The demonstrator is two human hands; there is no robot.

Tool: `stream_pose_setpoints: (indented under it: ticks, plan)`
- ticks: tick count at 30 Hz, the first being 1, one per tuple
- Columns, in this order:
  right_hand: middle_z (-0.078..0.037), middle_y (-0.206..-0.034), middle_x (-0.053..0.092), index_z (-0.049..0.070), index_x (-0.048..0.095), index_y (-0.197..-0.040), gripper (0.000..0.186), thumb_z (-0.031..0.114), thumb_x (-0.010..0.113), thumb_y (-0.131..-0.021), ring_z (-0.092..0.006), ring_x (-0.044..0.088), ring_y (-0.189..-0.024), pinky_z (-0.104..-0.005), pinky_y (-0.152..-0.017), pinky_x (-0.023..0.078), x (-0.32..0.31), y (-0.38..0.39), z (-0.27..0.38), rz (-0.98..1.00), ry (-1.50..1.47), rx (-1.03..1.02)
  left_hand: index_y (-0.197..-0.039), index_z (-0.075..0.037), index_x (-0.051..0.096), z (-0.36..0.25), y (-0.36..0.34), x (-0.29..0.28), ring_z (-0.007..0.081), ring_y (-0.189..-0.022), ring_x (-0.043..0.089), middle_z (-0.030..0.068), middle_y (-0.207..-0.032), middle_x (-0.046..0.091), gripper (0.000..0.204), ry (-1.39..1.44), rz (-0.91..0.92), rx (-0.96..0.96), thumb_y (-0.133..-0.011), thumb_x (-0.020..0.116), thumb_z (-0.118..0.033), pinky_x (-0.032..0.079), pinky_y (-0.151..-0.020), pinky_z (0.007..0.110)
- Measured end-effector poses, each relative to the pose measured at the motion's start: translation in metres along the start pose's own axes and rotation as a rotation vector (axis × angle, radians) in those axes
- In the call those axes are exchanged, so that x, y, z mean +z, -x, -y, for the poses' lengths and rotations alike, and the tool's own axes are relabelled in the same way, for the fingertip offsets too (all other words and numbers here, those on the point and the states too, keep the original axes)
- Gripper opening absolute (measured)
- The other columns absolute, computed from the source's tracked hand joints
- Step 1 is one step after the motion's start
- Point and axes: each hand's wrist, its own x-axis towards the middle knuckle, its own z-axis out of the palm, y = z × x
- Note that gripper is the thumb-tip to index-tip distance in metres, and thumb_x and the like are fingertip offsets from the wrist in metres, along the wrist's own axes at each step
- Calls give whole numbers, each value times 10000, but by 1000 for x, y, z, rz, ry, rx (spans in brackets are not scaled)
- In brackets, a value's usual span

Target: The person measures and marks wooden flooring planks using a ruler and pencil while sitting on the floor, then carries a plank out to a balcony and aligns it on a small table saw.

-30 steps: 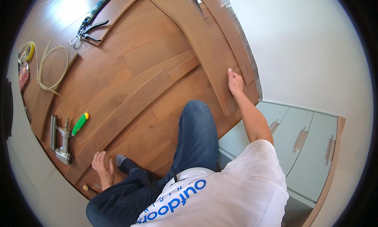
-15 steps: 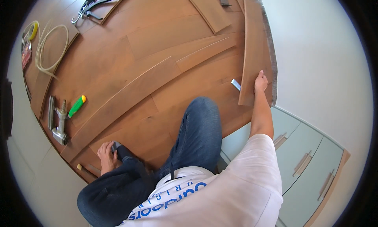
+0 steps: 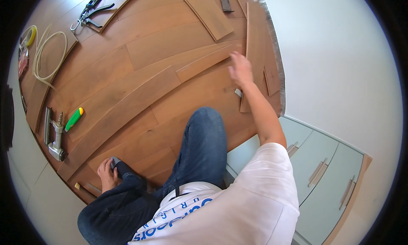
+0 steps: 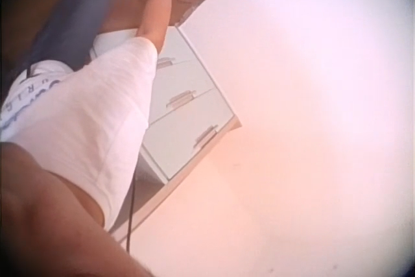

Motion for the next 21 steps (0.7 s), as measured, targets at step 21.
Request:
stream_pose_setpoints:
  ticks: [21]
  plan:
    - [-272, -1311, 588, 21, 555, -1375, 595, 88, 716, -806, -451, 580, -1207, -484, -1037, 492, -46, -57, 203, 136, -115, -346, -1237, -193, 694, 112, 65, 56, 287, -1160, 611, 50, -1167, 662, 336, 184, -224, -83, -902, 724, -198, 470, -975, 457]
